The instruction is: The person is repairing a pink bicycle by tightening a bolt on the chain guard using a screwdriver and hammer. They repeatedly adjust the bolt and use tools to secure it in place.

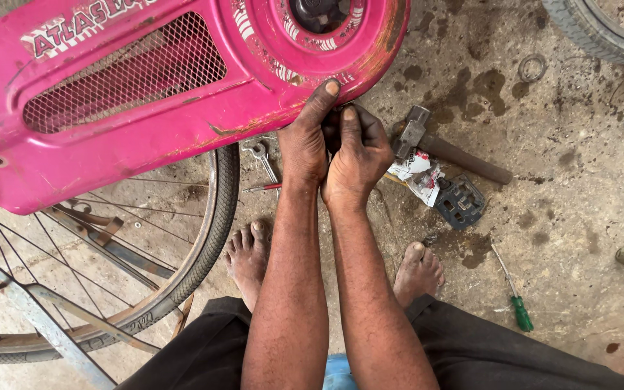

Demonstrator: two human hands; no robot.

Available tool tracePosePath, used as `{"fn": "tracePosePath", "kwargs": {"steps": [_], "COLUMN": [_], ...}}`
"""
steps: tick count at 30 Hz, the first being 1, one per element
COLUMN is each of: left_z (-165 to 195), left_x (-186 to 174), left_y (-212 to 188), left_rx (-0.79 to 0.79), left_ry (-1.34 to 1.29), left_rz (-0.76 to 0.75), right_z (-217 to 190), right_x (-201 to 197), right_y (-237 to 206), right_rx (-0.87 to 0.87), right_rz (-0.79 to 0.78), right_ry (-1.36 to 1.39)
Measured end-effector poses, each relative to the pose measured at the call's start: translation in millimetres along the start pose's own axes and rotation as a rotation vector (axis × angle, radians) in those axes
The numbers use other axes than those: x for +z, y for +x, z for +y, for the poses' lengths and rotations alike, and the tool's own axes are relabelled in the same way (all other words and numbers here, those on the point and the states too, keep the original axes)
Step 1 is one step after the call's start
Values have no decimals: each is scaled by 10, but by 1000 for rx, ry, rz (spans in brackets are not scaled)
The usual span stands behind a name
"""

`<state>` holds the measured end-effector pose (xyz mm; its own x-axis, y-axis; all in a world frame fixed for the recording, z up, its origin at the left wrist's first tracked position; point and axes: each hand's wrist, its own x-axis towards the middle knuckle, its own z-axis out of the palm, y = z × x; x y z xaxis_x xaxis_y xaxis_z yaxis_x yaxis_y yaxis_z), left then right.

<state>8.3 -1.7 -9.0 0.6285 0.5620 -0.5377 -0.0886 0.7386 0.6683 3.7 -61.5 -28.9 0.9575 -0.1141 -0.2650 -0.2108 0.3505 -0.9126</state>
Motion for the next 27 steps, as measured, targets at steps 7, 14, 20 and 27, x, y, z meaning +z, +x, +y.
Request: {"fn": "tracePosePath", "kwargs": {"steps": [7,14,20,27], "left_z": [-12,-28,-63,-149], "left_x": [-21,-30,-17,-105], "left_y": [22,37,58,91], "left_rx": [27,57,49,9], "left_ry": [40,22,-106,-196], "left_rz": [21,-8,-55,-187], "right_z": [-14,-123,-92,85], "right_x": [77,112,34,-79], "right_y": [-66,-73,27,46], "right_rx": [-100,-88,-86,-93], "right_rz": [70,25,-26,-58], "right_ry": [-148,-219,-38,-33]}}
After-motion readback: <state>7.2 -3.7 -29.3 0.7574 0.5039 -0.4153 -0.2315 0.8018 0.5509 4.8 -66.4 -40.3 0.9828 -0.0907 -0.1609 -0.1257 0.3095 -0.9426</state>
